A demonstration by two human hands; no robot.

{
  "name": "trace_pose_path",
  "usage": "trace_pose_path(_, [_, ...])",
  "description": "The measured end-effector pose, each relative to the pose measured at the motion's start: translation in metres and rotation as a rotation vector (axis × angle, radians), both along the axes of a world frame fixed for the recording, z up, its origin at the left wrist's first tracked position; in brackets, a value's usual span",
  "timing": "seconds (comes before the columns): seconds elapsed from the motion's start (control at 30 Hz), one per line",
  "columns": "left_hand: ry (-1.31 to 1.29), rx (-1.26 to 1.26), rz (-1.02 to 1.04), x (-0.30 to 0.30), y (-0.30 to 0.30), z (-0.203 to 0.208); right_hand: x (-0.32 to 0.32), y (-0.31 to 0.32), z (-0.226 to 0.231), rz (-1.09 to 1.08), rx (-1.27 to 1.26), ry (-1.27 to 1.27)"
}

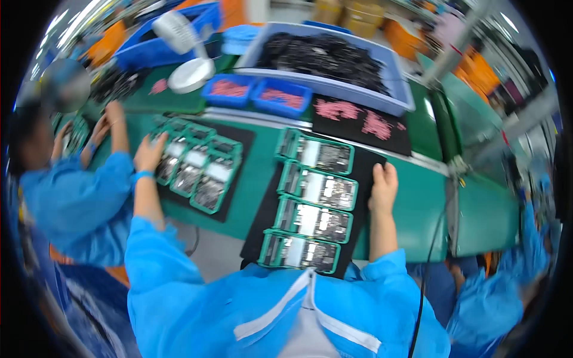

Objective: Manually assemble small electronic components into plastic housings on a factory production line.

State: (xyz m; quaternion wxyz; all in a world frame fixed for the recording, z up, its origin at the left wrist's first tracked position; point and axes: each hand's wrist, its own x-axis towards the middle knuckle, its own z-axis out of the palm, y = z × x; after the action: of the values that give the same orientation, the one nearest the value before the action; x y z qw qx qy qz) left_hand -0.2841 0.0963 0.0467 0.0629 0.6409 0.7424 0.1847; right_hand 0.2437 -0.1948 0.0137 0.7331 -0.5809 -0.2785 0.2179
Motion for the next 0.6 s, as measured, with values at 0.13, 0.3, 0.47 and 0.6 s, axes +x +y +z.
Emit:
trace_pose_path(0.13, [-0.02, 0.063, -0.066, 0.016, 0.01, 0.0, 0.037, -0.046, 0.017, -0.124, 0.246, 0.146])
trace_pose_path(0.3, [-0.031, 0.062, -0.132, 0.035, 0.018, -0.004, 0.119, -0.143, 0.002, -0.663, 0.305, 0.061])
trace_pose_path(0.47, [0.001, 0.052, -0.097, 0.052, 0.004, 0.01, 0.2, -0.249, -0.002, -0.931, 0.391, -0.079])
trace_pose_path(0.6, [0.04, 0.052, -0.07, 0.057, -0.016, 0.008, 0.243, -0.305, 0.013, -1.173, 0.41, -0.026])
